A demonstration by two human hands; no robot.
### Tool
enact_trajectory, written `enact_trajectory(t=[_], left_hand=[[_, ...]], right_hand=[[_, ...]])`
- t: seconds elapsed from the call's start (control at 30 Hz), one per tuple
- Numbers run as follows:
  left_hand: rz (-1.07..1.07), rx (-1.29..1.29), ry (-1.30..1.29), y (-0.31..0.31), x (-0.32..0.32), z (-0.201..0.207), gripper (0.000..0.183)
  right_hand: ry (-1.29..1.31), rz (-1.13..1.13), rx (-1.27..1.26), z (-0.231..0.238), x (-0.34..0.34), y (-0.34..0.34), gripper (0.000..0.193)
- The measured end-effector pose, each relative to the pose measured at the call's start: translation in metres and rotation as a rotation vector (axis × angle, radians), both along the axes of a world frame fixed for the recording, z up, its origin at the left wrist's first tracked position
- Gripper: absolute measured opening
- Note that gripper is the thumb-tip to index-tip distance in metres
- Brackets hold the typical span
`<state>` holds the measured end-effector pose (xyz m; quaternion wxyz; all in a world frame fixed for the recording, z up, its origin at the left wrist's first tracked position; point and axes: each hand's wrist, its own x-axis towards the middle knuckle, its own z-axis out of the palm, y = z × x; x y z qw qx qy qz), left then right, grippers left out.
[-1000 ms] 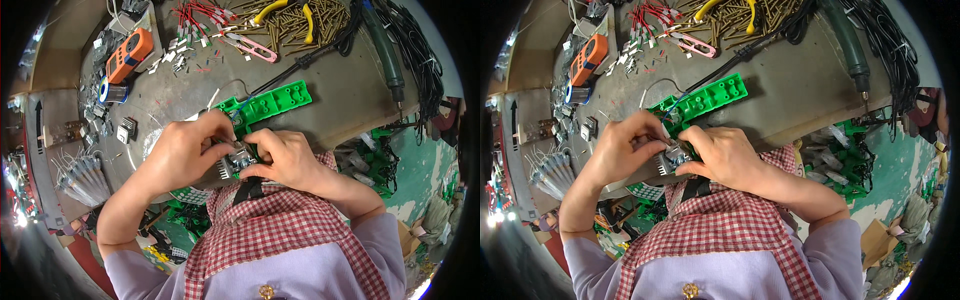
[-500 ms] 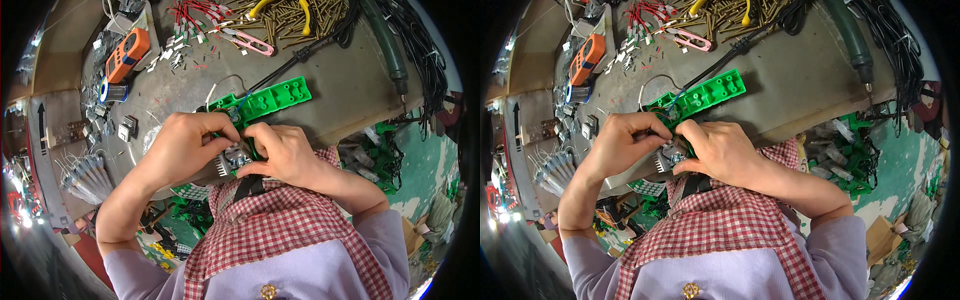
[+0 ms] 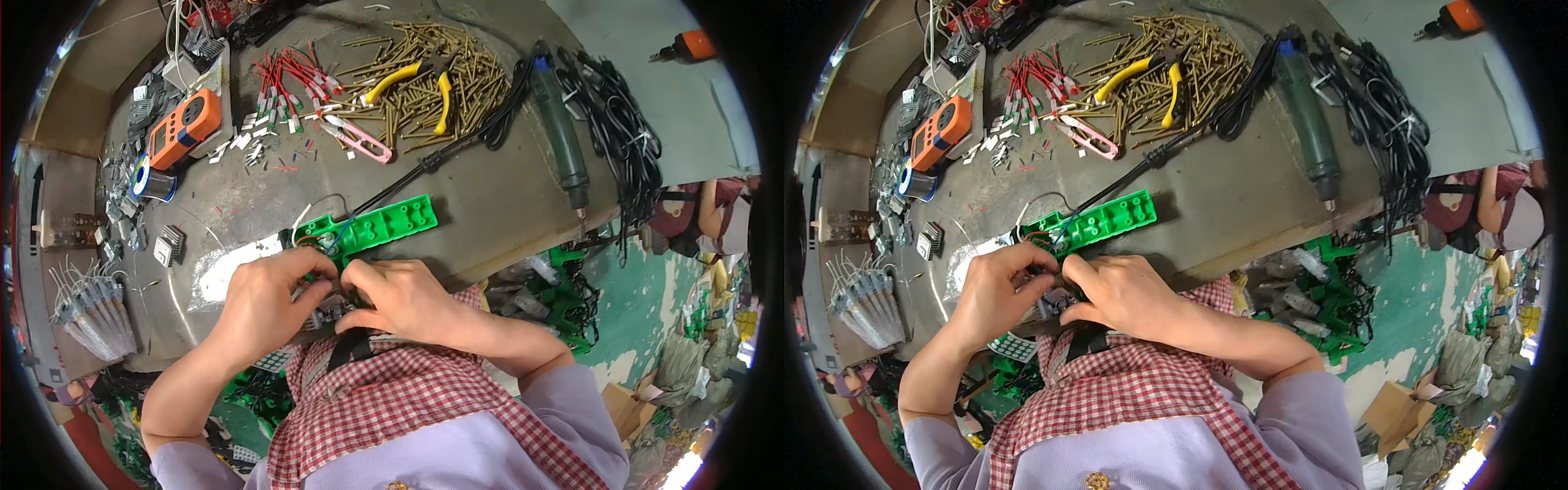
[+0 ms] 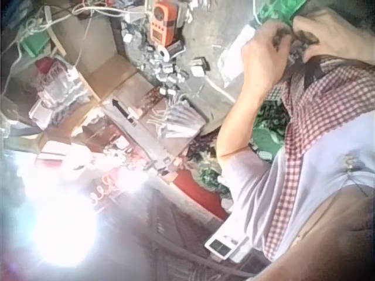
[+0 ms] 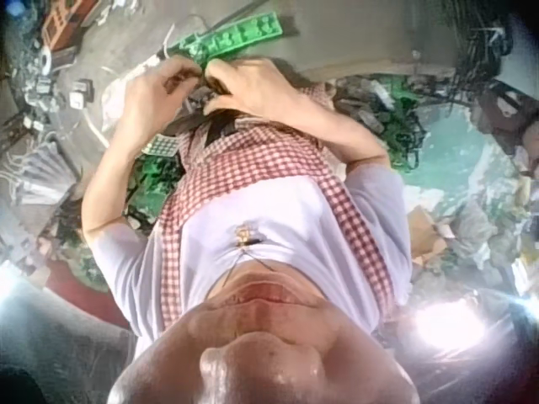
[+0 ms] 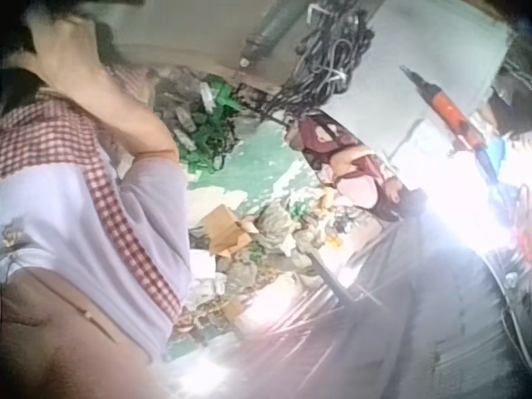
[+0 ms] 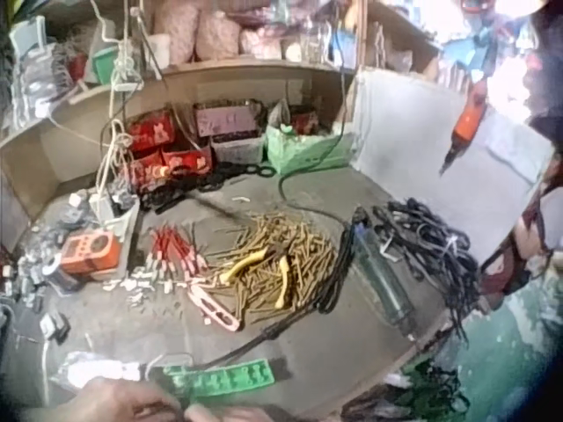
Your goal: The person assembles a handheld power tool by wiring components into the plastic casing, soldering connections with a soldering iron, closing the housing cover, and driving screws with an electric screwdriver.
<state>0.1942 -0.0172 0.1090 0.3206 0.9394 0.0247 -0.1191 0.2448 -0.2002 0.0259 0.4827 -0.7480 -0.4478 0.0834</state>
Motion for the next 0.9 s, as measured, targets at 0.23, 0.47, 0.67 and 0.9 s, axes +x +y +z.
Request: enact_trajectory(t=[0.23, 0.47, 0.67, 0.9], left_hand=[[0.003, 0.266, -0.468, -0.018, -0.017, -0.011, 0.025], [-0.289, 0.268, -0.769, -0.051, -0.009, -0.028, 0.044], [-0.261, 0.449, -0.442, -0.053, -0.003, -0.033, 0.081], [-0.317, 0.401, -0.395, -0.048, -0.005, -0.039, 0.074]], right_hand=[[-0.613, -0.351, -0.251, 0.019, 0.104, -0.039, 0.022], [-0.378, -0.160, -0.187, 0.029, 0.103, -0.066, 0.022], [-0.245, -0.072, -0.144, 0.023, 0.094, -0.070, 0.019], [-0.169, 0.029, -0.289, 0.028, 0.098, -0.076, 0.018]])
